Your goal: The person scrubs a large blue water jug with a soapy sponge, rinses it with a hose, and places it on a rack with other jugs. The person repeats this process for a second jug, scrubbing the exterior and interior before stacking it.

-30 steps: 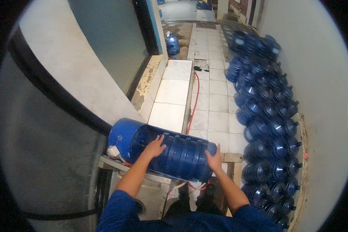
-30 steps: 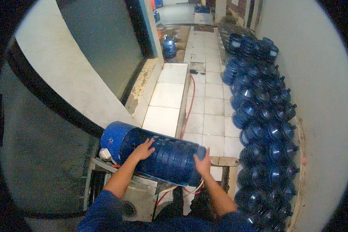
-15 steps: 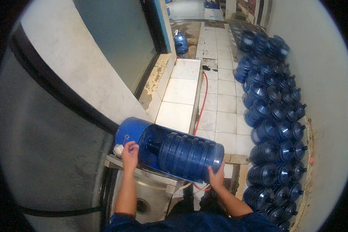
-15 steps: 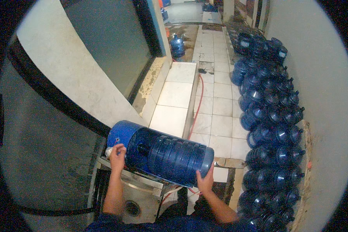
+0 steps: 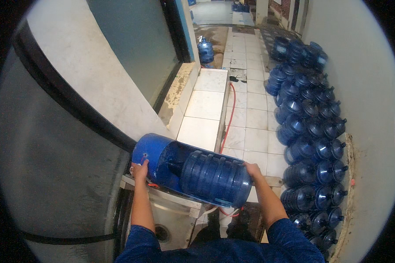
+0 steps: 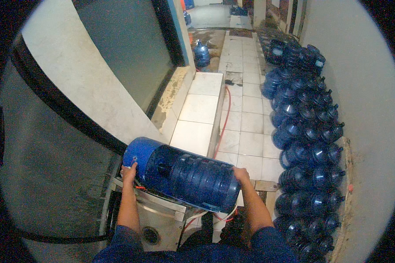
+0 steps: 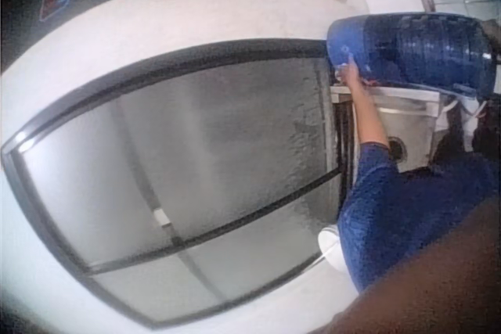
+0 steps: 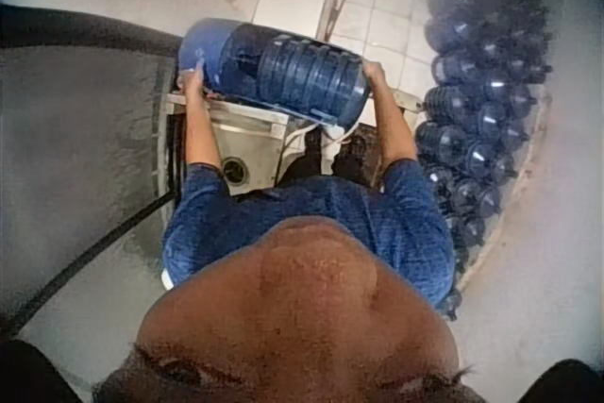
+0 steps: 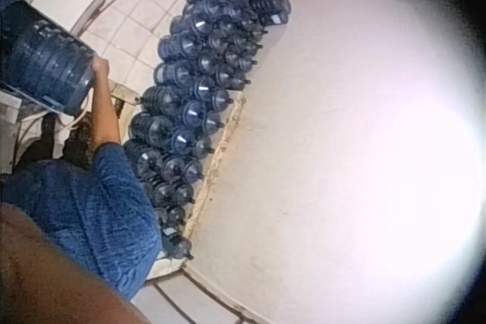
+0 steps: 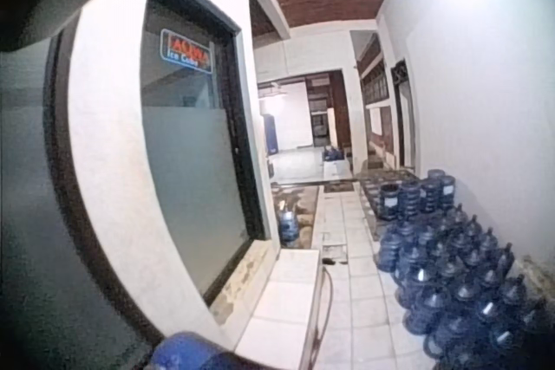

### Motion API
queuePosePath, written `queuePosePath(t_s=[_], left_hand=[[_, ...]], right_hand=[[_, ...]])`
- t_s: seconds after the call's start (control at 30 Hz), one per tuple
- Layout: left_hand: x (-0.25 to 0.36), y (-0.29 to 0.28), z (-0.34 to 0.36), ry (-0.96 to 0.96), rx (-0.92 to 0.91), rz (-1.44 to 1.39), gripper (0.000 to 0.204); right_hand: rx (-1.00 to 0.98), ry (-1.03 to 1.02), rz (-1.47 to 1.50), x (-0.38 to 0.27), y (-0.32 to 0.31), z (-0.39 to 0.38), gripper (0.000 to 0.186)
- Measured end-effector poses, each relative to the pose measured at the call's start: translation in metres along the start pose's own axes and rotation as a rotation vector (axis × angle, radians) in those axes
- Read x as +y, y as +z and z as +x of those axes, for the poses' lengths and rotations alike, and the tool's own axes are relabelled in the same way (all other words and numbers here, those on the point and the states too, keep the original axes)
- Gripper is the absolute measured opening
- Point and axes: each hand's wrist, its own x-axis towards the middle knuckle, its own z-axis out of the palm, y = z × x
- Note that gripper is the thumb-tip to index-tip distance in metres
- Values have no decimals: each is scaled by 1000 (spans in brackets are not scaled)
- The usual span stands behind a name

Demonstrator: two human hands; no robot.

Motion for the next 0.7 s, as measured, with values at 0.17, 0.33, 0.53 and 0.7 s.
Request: queuePosePath(t_s=[0.17, 0.33, 0.53, 0.7], left_hand=[[24, 2, -7, -81, 56, -20, 118], [40, -9, 9, 67, 241, -381, 99], [147, 59, -126, 701, -240, -262, 56], [148, 157, -143, 367, -596, 212, 116]], right_hand=[[111, 115, 73, -18, -5, -14, 70], [115, 125, 240, -17, -11, -6, 73], [38, 270, 1103, 131, 31, 13, 71], [-365, 589, 1159, 132, 28, -86, 65]])
